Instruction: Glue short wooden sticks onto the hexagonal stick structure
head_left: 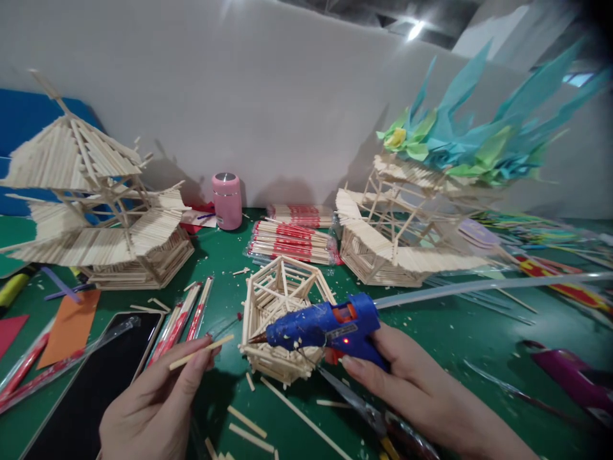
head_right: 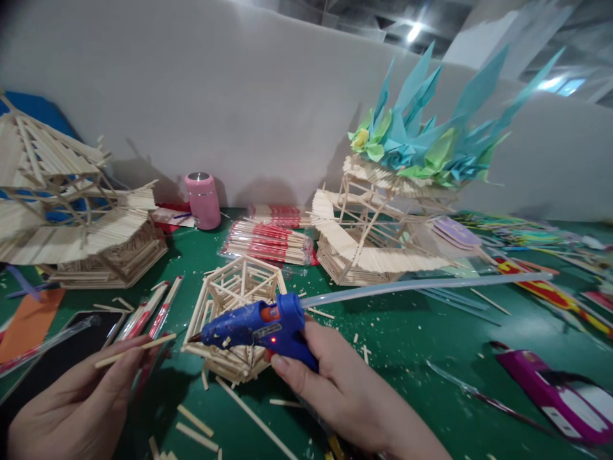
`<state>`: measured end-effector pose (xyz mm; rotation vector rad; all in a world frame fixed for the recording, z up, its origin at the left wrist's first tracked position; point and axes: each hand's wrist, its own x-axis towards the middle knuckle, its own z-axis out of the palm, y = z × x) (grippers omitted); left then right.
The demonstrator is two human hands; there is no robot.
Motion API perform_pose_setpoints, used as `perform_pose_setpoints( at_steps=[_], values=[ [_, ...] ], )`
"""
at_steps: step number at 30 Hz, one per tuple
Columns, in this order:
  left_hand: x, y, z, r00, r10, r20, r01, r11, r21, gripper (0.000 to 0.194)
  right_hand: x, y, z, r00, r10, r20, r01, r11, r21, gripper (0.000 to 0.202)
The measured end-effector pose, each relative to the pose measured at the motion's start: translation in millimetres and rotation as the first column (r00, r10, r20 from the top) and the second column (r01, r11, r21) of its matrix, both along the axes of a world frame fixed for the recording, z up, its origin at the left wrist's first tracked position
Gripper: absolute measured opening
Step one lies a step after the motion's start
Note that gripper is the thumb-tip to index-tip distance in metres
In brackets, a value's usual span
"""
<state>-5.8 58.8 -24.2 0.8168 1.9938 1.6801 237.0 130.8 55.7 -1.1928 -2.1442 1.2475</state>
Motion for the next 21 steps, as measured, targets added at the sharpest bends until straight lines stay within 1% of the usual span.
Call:
perform_pose_setpoints(
  at_steps=[5,10,14,17,21],
  values=[
    [-2.0,-2.6,-0.9,0.996,-0.004,0.089,0.011,0.997,-0.076,0.026,-1.6,2.0,2.7,0.998,0.032,0.057,-0.034,0.999,0.029,0.028],
    [-5.4,-5.0,-5.4,0.987,-0.036,0.155,0.045,0.997,-0.061,0.026,-4.9,4.6,4.8,0.993,0.082,0.089,-0.085,0.995,0.041,0.026],
    [-4.7,-2.9,-4.0,0.974,-0.030,0.223,0.041,0.998,-0.047,0.027,-4.1,4.1,2.9,0.987,0.071,0.141,-0.078,0.996,0.044,0.025],
    [-4.7,-3.2,-3.9,0.974,-0.033,0.225,0.047,0.997,-0.057,0.029,-3.7,2.3,3.4,0.979,0.062,0.196,-0.074,0.996,0.052,0.027],
    [-6.4,-5.6,-6.4,0.979,-0.056,0.195,0.068,0.996,-0.053,0.029,-7.3,0.6,9.2,0.976,0.086,0.198,-0.104,0.991,0.081,0.022]
  ],
)
